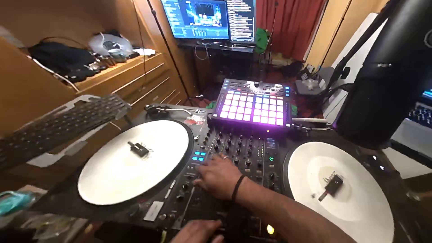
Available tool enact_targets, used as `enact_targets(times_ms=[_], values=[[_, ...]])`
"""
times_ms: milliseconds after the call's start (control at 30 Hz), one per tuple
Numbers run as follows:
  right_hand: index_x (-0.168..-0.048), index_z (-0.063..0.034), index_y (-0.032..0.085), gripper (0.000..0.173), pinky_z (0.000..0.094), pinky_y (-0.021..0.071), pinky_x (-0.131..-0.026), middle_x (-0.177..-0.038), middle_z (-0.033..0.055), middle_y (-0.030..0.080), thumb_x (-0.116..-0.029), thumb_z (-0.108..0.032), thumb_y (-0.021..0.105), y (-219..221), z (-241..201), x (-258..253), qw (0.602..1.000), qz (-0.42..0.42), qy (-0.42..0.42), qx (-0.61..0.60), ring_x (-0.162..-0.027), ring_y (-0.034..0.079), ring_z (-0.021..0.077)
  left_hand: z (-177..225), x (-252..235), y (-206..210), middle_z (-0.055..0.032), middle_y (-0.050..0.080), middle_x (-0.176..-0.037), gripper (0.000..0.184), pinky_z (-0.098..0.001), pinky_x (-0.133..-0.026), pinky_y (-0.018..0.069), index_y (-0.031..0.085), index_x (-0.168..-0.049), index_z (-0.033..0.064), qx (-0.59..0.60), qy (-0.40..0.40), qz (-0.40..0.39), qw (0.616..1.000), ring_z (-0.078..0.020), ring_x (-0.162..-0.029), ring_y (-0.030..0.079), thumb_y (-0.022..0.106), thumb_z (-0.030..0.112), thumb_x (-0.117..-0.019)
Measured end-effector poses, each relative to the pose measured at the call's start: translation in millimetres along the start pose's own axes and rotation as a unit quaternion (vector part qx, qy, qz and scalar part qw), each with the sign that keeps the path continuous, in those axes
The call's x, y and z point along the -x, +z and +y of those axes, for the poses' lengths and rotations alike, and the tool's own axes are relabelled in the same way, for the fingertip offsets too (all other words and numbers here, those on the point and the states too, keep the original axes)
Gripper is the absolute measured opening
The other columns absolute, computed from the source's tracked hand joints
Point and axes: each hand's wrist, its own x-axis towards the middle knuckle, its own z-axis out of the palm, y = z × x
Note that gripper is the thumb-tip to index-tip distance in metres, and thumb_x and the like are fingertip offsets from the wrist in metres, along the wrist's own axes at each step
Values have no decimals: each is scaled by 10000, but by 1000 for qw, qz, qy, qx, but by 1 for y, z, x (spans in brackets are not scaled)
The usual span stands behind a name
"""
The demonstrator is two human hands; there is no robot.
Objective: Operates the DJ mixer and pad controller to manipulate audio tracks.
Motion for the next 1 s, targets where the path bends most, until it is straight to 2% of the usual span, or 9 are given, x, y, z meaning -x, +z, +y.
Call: enact_targets(times_ms=[100, 167, 300, 433, 533, 667, 767, 900, 1000], values=[[-1281, -129, 700, 371, 494, 501, -1046, -1284, 84, 697, -1068, -353, 495, -14, 40, 8, 973, 221, -15, 59, -1218, 637, 275, -8, -17, -3, -181, 728, -1191, 340, -497, -998, 548, 723, -1218, 12, -84, -31, 27, 996, -345, -1142, 684, 660, 264, -998], [-1305, -132, 685, 412, 506, 492, -1065, -1355, 88, 662, -1070, -398, 475, -41, 82, 14, 950, 289, 72, 95, -1280, 607, 281, -13, -26, 1, -175, 716, -1230, 385, -501, -1008, 541, 706, -1258, 19, -102, -46, 32, 993, -349, -1173, 672, 655, 296, -995], [-1400, -105, 626, 505, 587, 432, -1104, -1480, 160, 558, -1051, -442, 487, -97, 188, 26, 893, 353, 232, 154, -1393, 502, 365, -23, -41, 14, -174, 689, -1293, 455, -517, -1053, 509, 672, -1320, 22, -126, -78, 0, 989, -380, -1241, 631, 646, 332, -988], [-1465, -114, 557, 572, 646, 405, -1093, -1589, 159, 431, -1049, -501, 488, -139, 231, 35, 879, 337, 318, 114, -1471, 394, 390, -21, -54, 18, -232, 623, -1365, 544, -528, -1095, 470, 609, -1392, 7, -151, -95, -30, 983, -421, -1305, 572, 633, 377, -995], [-1490, -122, 535, 653, 603, 367, -1148, -1629, 159, 368, -1044, -587, 433, -148, 240, 35, 885, 311, 335, 89, -1490, 355, 393, -21, -59, 19, -231, 601, -1397, 599, -539, -1077, 483, 552, -1455, 22, -168, -106, -32, 980, -410, -1306, 577, 618, 404, -999], [-1462, -114, 568, 677, 591, 368, -1144, -1620, 176, 374, -1020, -617, 469, -148, 245, 32, 879, 339, 331, 57, -1450, 390, 423, -17, -61, 20, -207, 638, -1338, 560, -546, -948, 561, 564, -1448, 49, -164, -120, -8, 979, -383, -1161, 668, 601, 397, -1011], [-1588, -176, 399, 733, 626, 390, -1108, -1637, 183, 342, -1013, -624, 475, -144, 245, 32, 876, 345, 330, 64, -1447, 380, 462, -17, -57, 17, -200, 636, -1346, 572, -535, -971, 551, 557, -1453, 42, -158, -121, -24, 980, -378, -1185, 658, 607, 400, -1010], [-1487, -212, 549, 758, 672, 445, -1029, -1676, 125, 275, -971, -745, 393, -145, 253, 26, 874, 322, 349, 101, -1437, 385, 458, -19, -57, 10, -213, 625, -1359, 591, -517, -991, 547, 537, -1465, 21, -145, -108, -45, 983, -379, -1201, 650, 609, 395, -1012], [-1587, -178, 395, 785, 643, 426, -1073, -1661, 122, 313, -995, -694, 413, -145, 248, 28, 872, 353, 330, 81, -1425, 420, 438, -22, -56, 9, -221, 628, -1350, 599, -522, -984, 549, 536, -1462, 13, -140, -101, -46, 984, -382, -1188, 656, 613, 399, -1009]])
